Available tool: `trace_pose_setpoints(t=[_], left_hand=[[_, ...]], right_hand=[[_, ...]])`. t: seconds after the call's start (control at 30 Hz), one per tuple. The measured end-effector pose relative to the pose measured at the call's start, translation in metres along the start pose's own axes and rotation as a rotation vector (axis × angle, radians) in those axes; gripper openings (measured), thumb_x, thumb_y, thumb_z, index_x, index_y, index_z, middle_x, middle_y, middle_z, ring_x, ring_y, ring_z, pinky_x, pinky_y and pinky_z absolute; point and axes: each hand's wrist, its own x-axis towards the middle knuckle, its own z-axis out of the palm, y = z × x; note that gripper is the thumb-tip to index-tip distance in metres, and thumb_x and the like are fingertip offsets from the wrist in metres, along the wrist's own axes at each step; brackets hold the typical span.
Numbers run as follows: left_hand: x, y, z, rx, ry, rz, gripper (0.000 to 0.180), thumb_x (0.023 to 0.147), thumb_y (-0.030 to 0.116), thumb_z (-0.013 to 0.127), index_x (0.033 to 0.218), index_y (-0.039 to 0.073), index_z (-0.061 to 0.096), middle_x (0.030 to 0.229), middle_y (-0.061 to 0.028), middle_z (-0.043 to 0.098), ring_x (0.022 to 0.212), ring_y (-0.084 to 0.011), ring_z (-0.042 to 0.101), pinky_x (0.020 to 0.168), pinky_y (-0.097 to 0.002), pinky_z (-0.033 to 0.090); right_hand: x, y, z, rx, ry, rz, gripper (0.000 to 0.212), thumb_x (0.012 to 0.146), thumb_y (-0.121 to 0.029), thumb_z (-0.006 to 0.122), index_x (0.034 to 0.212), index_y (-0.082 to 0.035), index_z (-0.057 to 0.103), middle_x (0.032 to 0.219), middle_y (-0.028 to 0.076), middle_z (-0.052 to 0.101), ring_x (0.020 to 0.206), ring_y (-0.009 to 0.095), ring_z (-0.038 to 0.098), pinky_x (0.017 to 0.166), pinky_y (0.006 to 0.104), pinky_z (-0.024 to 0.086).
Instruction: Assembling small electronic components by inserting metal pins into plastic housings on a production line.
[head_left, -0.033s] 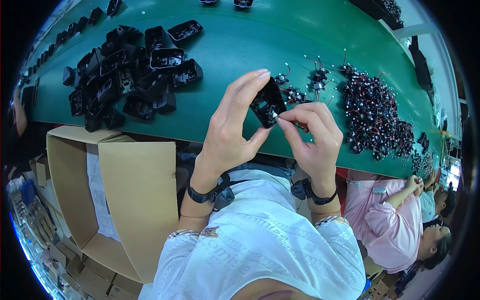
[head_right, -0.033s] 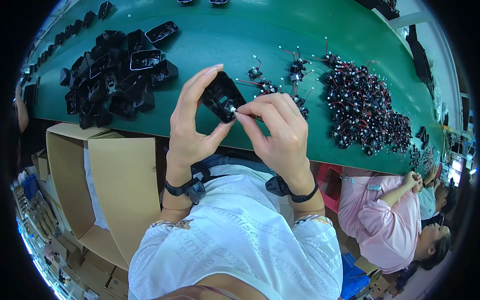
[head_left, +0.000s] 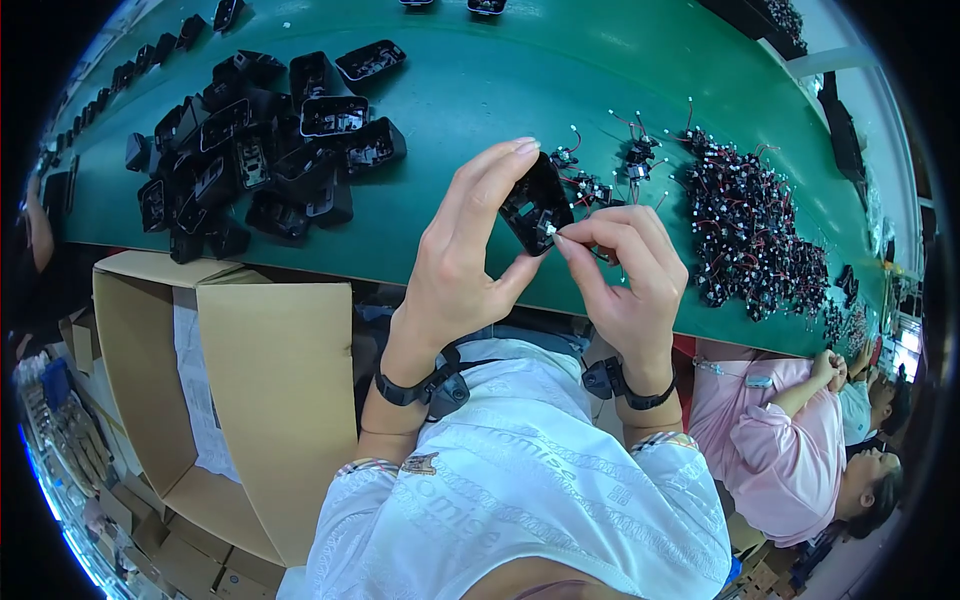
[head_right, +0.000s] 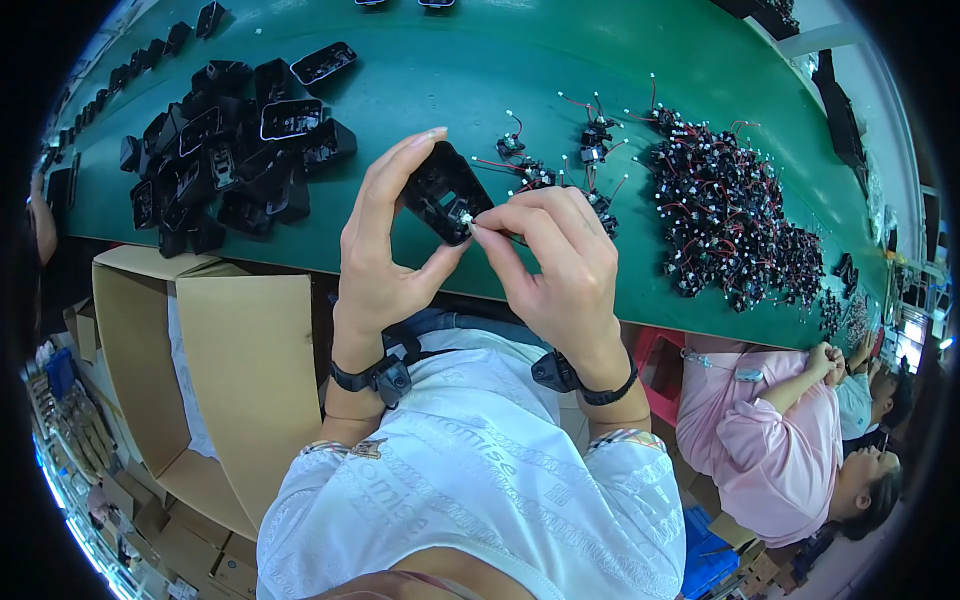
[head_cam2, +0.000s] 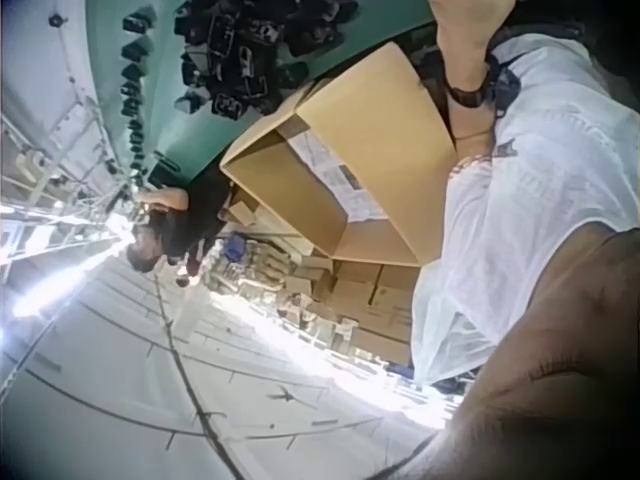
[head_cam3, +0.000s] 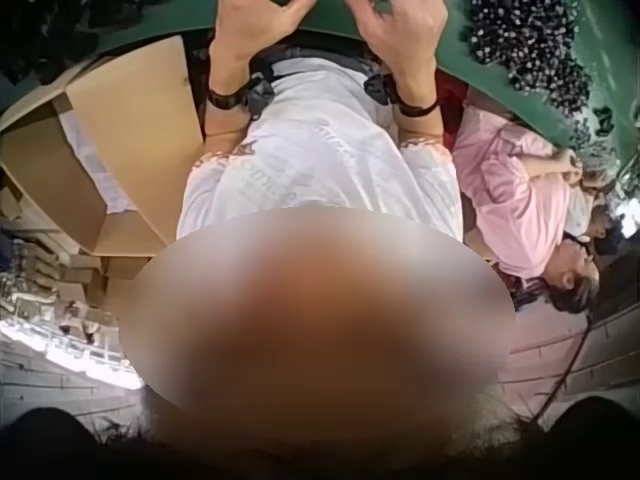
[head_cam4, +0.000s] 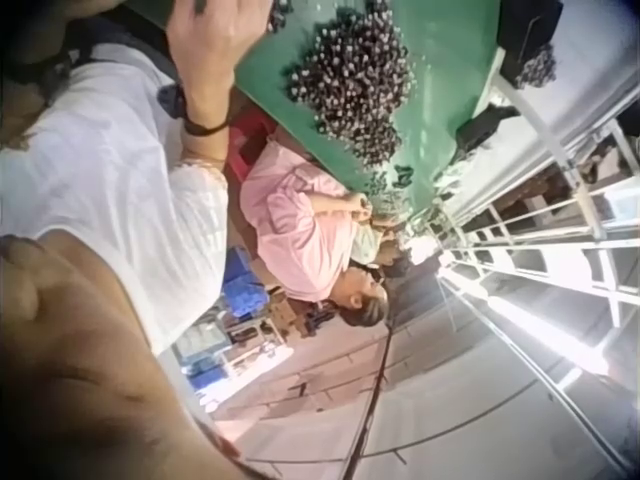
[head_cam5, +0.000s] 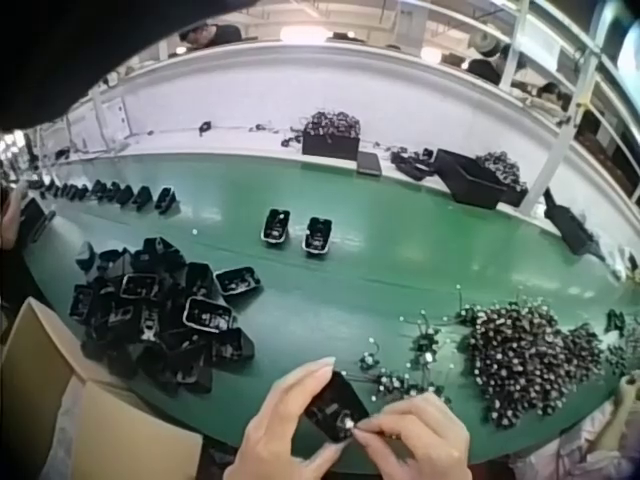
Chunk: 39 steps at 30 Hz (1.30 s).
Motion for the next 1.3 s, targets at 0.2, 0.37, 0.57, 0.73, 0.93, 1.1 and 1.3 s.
trace_pose_setpoints(t=[0.2,0.37,0.57,0.73,0.93,1.1,1.3], left_hand=[[-0.001,0.002,0.002,-0.007,0.019,-0.036,0.085,0.068,-0.004,0.082,0.146,0.005,0.05,0.141,-0.0166,0.059,0.128,-0.0313,0.06,0.097,-0.0367,0.054],[0.0,0.005,0.001,0.074,0.029,-0.109,0.084,0.066,-0.004,0.08,0.145,0.005,0.052,0.14,-0.0154,0.06,0.125,-0.0294,0.061,0.096,-0.0361,0.055],[0.0,0.006,0.005,0.042,0.032,-0.048,0.083,0.067,-0.004,0.079,0.145,0.004,0.052,0.14,-0.0164,0.061,0.127,-0.0314,0.06,0.099,-0.0379,0.054],[0.0,0.002,0.002,0.044,0.018,0.011,0.082,0.067,-0.005,0.078,0.145,0.002,0.051,0.141,-0.0172,0.06,0.131,-0.033,0.058,0.103,-0.0385,0.052],[-0.001,-0.001,-0.002,-0.094,-0.036,-0.038,0.083,0.067,-0.005,0.079,0.145,0.001,0.05,0.142,-0.017,0.059,0.132,-0.0318,0.057,0.106,-0.0385,0.05],[-0.003,0.0,-0.003,-0.091,-0.081,-0.044,0.083,0.068,-0.005,0.079,0.146,0.001,0.05,0.144,-0.0174,0.057,0.133,-0.0297,0.057,0.107,-0.0369,0.049],[-0.005,0.001,-0.003,-0.135,-0.054,-0.139,0.083,0.069,-0.004,0.08,0.147,0.001,0.049,0.143,-0.0169,0.057,0.13,-0.0279,0.059,0.104,-0.0369,0.052]], right_hand=[[0.0,-0.008,-0.005,-0.088,0.036,-0.11,0.019,0.073,0.003,0.083,0.087,-0.004,0.073,0.084,0.007,0.067,0.072,0.021,0.063,0.059,0.03,0.049],[0.0,-0.017,-0.01,-0.087,0.09,-0.135,0.018,0.073,0.003,0.084,0.085,-0.003,0.073,0.081,0.007,0.068,0.069,0.018,0.063,0.057,0.0272,0.047],[0.001,-0.004,0.008,-0.01,0.078,-0.077,0.016,0.074,0.004,0.083,0.085,-0.002,0.072,0.081,0.007,0.067,0.067,0.016,0.062,0.056,0.0265,0.046],[0.004,-0.002,0.004,0.127,-0.043,0.041,0.015,0.076,0.003,0.081,0.086,0.0,0.07,0.083,0.007,0.068,0.068,0.014,0.06,0.057,0.025,0.046],[0.004,-0.001,-0.002,0.249,-0.095,0.079,0.012,0.08,0.003,0.078,0.088,0.002,0.07,0.086,0.007,0.067,0.07,0.013,0.059,0.06,0.0248,0.046],[0.004,0.002,-0.012,0.316,-0.146,0.136,0.011,0.08,0.003,0.078,0.088,0.002,0.07,0.087,0.007,0.067,0.072,0.013,0.06,0.061,0.025,0.046],[0.0,0.002,-0.005,0.161,-0.132,0.038,0.011,0.08,0.002,0.078,0.088,0.001,0.07,0.085,0.007,0.068,0.072,0.012,0.059,0.06,0.0245,0.045]])
